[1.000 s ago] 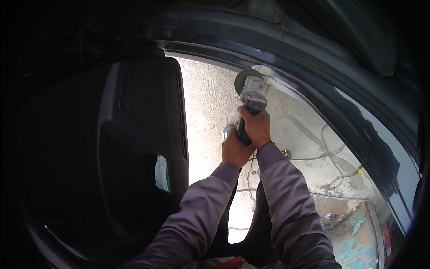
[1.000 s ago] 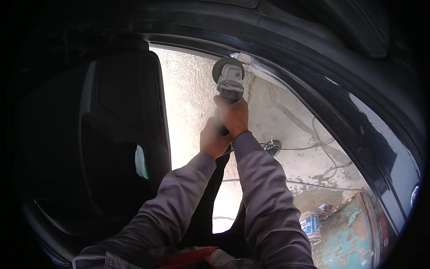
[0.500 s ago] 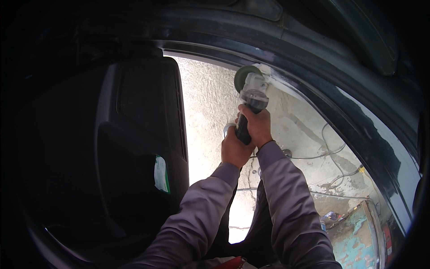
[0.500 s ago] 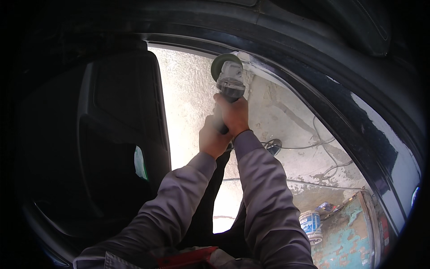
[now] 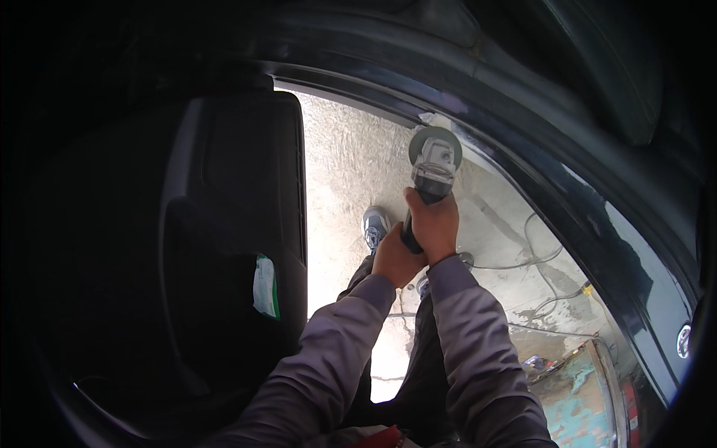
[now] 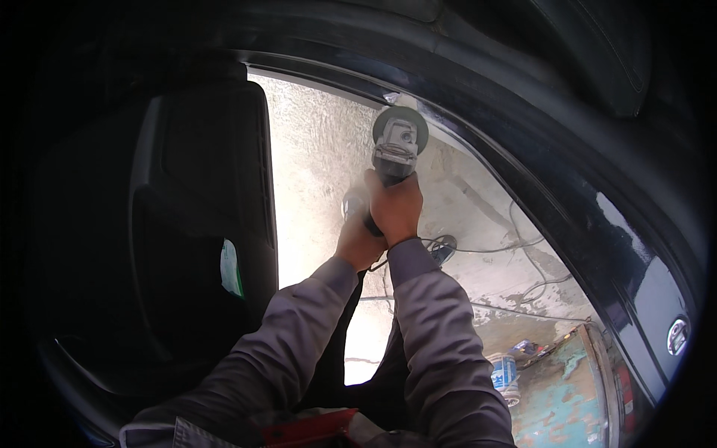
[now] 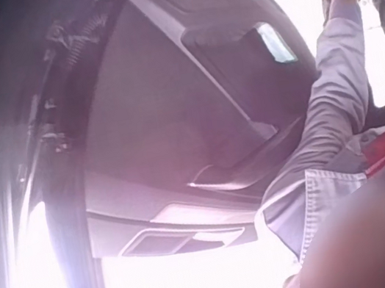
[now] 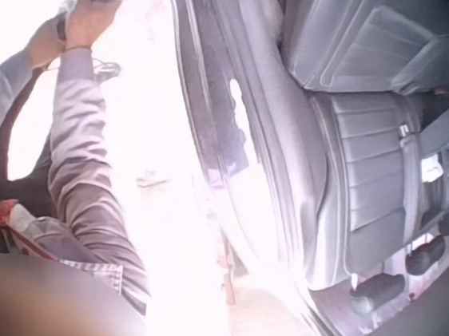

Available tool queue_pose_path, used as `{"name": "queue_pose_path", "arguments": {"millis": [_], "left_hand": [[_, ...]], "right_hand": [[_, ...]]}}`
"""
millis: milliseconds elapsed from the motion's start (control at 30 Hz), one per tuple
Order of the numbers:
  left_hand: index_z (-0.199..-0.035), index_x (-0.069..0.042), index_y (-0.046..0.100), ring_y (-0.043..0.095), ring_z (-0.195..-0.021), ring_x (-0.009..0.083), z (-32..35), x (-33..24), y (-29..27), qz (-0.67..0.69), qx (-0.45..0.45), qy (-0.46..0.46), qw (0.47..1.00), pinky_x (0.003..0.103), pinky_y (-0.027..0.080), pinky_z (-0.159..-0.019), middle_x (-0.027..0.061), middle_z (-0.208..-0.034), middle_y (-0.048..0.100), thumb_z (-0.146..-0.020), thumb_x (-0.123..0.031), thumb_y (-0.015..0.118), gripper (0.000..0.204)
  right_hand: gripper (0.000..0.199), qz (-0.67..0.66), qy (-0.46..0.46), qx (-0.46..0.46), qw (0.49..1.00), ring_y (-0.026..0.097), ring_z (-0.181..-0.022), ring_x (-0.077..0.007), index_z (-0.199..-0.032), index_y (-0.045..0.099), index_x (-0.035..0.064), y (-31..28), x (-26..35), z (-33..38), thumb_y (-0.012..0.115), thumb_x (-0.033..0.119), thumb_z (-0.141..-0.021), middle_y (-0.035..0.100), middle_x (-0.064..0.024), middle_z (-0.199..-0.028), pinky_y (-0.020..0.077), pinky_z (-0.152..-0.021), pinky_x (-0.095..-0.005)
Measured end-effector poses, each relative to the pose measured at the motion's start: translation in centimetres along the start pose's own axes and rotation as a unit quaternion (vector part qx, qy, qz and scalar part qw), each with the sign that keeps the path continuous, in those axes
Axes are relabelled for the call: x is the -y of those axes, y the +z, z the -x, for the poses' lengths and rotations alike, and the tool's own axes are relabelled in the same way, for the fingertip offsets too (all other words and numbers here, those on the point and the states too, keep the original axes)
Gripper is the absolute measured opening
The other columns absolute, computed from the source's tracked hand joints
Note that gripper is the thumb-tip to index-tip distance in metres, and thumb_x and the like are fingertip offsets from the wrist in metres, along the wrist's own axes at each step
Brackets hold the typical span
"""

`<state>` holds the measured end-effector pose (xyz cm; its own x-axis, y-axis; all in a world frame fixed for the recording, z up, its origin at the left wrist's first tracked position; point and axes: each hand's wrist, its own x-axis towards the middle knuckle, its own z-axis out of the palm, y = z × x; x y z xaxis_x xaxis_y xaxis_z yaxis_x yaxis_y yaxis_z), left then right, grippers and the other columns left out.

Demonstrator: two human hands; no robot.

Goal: The person uses an angle grinder to remove paint from the exterior and interior edges of a black car door, then switches to an air blow gun to clear debris from the door frame and interior. The door is opened and closed during the process.

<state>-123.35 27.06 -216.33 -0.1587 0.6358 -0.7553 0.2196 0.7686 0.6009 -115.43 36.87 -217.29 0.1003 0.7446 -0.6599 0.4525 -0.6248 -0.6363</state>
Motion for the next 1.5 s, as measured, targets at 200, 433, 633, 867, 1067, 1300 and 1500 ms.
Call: {"name": "queue_pose_path", "arguments": {"millis": [200, 433, 633, 867, 1067, 1300, 1500], "left_hand": [[-0.122, 0.002, 0.064, 0.076, -0.101, 0.0353, -0.7, 0.6, -3.3, 0.050, 0.034, 0.032, 0.998, 0.042, 0.057, -0.088, 0.0204, -0.108, 0.076, -0.075, -0.025, 0.090, 0.061], [-0.121, 0.002, 0.065, 0.076, -0.101, 0.0352, -2.2, 1.7, -5.2, 0.068, 0.050, 0.002, 0.996, 0.043, 0.057, -0.089, 0.0199, -0.106, 0.077, -0.074, -0.024, 0.090, 0.059], [-0.121, 0.001, 0.066, 0.076, -0.102, 0.0366, -2.6, 2.2, -5.2, 0.059, 0.046, 0.011, 0.997, 0.043, 0.057, -0.090, 0.0202, -0.107, 0.077, -0.074, -0.024, 0.090, 0.058], [-0.122, 0.001, 0.066, 0.075, -0.104, 0.0355, -2.0, 1.5, -5.1, 0.058, 0.041, 0.007, 0.997, 0.043, 0.057, -0.091, 0.0192, -0.109, 0.077, -0.073, -0.024, 0.091, 0.060], [-0.123, 0.001, 0.065, 0.075, -0.104, 0.0337, -1.0, 1.1, -4.6, 0.093, 0.053, -0.011, 0.994, 0.042, 0.056, -0.092, 0.0184, -0.110, 0.077, -0.073, -0.024, 0.091, 0.062], [-0.121, 0.002, 0.064, 0.075, -0.104, 0.0357, -0.9, 0.7, -3.9, 0.079, 0.032, -0.014, 0.996, 0.044, 0.056, -0.091, 0.0203, -0.109, 0.076, -0.074, -0.027, 0.092, 0.062], [-0.124, 0.002, 0.059, 0.073, -0.107, 0.0449, -1.2, -0.1, -2.1, -0.045, -0.059, -0.005, 0.997, 0.050, 0.058, -0.088, 0.0265, -0.109, 0.075, -0.075, -0.031, 0.093, 0.068]], "right_hand": [[0.069, 0.059, -0.006, -0.034, 0.998, 0.070, -0.098, -0.0554, -0.109, 0.057, -0.0101, 2.7, 2.1, 0.9, 0.080, 0.051, -0.085, 0.072, -0.0357, -0.100, 0.0558, -0.085, -0.0559], [0.070, 0.090, -0.007, -0.043, 0.995, 0.070, -0.094, -0.0563, -0.107, 0.055, -0.0102, 5.3, 2.6, 0.1, 0.079, 0.052, -0.086, 0.072, -0.0369, -0.097, 0.0562, -0.083, -0.0573], [0.070, 0.102, 0.010, -0.048, 0.994, 0.071, -0.095, -0.0547, -0.107, 0.057, -0.0108, 5.8, 2.6, -0.2, 0.080, 0.052, -0.086, 0.072, -0.0355, -0.098, 0.0562, -0.084, -0.0560], [0.071, 0.082, -0.016, -0.043, 0.996, 0.071, -0.095, -0.0550, -0.109, 0.054, -0.0113, 5.0, 2.9, 0.3, 0.079, 0.052, -0.086, 0.072, -0.0364, -0.099, 0.0563, -0.085, -0.0571], [0.071, 0.096, 0.002, -0.036, 0.995, 0.071, -0.095, -0.0553, -0.109, 0.055, -0.0123, 4.4, 2.9, 0.8, 0.080, 0.050, -0.086, 0.072, -0.0368, -0.098, 0.0569, -0.085, -0.0554], [0.068, 0.049, -0.016, -0.020, 0.998, 0.071, -0.096, -0.0539, -0.107, 0.059, -0.0112, 3.9, 1.8, 0.4, 0.082, 0.049, -0.084, 0.073, -0.0348, -0.098, 0.0569, -0.083, -0.0538], [0.049, -0.099, -0.002, 0.057, 0.993, 0.075, -0.084, -0.0366, -0.103, 0.068, -0.0082, 3.2, -0.3, -1.9, 0.082, 0.036, -0.086, 0.076, -0.0221, -0.092, 0.0580, -0.077, -0.0443]]}}
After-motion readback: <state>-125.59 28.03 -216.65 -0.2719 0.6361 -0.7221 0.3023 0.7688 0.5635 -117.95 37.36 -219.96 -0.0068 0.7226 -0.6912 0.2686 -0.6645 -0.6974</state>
